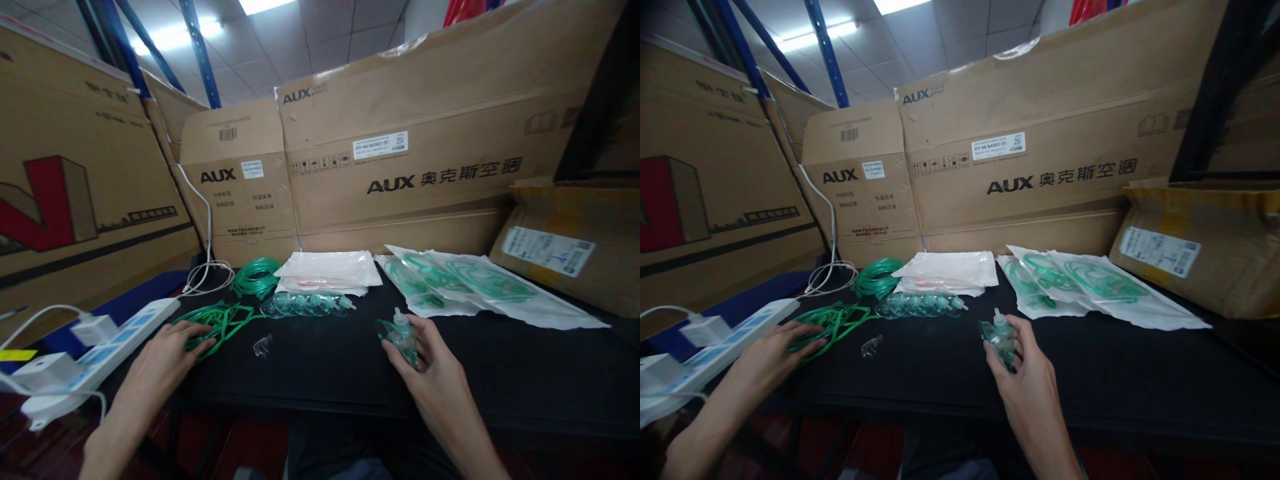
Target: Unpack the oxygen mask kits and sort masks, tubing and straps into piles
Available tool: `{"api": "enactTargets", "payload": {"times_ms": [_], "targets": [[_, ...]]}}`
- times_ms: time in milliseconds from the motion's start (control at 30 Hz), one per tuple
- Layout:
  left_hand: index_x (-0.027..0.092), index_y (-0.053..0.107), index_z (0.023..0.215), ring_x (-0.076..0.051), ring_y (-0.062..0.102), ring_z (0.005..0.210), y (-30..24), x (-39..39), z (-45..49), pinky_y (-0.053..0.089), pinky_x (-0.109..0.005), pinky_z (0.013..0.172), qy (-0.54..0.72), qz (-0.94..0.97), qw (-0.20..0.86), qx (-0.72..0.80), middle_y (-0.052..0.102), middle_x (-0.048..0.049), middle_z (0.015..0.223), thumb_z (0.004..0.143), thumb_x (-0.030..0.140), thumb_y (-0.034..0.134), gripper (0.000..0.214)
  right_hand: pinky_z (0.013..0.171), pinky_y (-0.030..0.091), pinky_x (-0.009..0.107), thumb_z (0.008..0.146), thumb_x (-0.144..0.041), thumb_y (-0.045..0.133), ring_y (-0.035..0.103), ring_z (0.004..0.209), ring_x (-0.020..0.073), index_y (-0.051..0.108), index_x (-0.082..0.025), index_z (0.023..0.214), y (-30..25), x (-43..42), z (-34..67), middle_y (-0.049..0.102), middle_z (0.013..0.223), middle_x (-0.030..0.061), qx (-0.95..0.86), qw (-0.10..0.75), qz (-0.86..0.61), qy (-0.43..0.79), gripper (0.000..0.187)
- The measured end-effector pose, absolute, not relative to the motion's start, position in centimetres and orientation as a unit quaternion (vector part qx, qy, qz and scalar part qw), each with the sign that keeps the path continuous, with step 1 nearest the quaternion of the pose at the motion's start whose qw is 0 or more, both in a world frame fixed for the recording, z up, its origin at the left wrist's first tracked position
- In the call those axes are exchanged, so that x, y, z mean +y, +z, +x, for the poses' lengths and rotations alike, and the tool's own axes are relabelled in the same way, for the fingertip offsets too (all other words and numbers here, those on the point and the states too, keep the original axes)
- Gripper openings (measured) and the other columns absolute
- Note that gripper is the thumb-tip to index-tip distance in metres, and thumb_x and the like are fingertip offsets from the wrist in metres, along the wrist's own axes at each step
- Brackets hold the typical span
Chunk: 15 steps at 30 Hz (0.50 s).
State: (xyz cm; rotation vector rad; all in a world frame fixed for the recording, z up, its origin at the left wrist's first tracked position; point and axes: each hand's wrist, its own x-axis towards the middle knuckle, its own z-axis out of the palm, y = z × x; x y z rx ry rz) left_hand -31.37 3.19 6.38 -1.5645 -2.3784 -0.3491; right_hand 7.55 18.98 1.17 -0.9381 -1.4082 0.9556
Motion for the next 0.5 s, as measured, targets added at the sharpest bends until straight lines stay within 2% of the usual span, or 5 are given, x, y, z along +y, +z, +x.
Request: {"api": "enactTargets", "payload": {"times_ms": [100,233,333,400,500], "targets": [[0.023,0.076,0.102,-0.035,0.066,0.107,7.1,3.7,-30.8,0.050,-0.040,0.090,-0.112,-0.524,0.120,-0.836,0.075,-0.0109,0.112,0.090,0.054,0.052,0.041,0.076,0.063,0.036,0.073,-0.052,0.075,0.075,0.097,0.0297,0.058,-0.020,0.111,1.2,18.9,7.5,0.076,0.105,0.0144,-0.597,0.563,-0.397,0.411,0.052],[0.021,0.070,0.106,-0.032,0.069,0.096,9.0,4.1,-29.9,0.049,-0.033,0.082,-0.105,-0.468,0.124,-0.869,0.077,-0.0089,0.100,0.092,0.050,0.048,0.039,0.077,0.063,0.036,0.075,-0.049,0.074,0.074,0.098,0.0295,0.058,-0.020,0.111,1.1,19.0,7.6,0.076,0.107,0.0144,-0.606,0.554,-0.395,0.412,0.049],[0.017,0.067,0.115,-0.030,0.070,0.098,11.0,4.4,-29.6,0.047,-0.028,0.080,-0.120,-0.446,0.112,-0.880,0.076,-0.0106,0.106,0.094,0.048,0.046,0.044,0.075,0.063,0.036,0.076,-0.048,0.073,0.075,0.097,0.0292,0.057,-0.021,0.112,1.1,19.0,7.7,0.076,0.107,0.0144,-0.612,0.550,-0.397,0.408,0.048],[0.016,0.068,0.120,-0.031,0.070,0.100,12.5,4.6,-29.7,0.046,-0.027,0.078,-0.111,-0.428,0.103,-0.891,0.076,-0.0110,0.107,0.093,0.050,0.047,0.048,0.075,0.063,0.035,0.076,-0.049,0.074,0.075,0.097,0.0292,0.058,-0.020,0.112,1.1,19.0,7.7,0.076,0.106,0.0142,-0.610,0.551,-0.397,0.408,0.049],[0.018,0.072,0.120,-0.032,0.070,0.094,13.8,4.9,-30.2,0.045,-0.026,0.071,-0.102,-0.398,0.093,-0.907,0.077,-0.0096,0.098,0.091,0.055,0.050,0.052,0.075,0.063,0.035,0.076,-0.051,0.075,0.075,0.097,0.0292,0.058,-0.020,0.112,1.1,18.9,7.6,0.076,0.107,0.0143,-0.606,0.556,-0.392,0.412,0.051]]}}
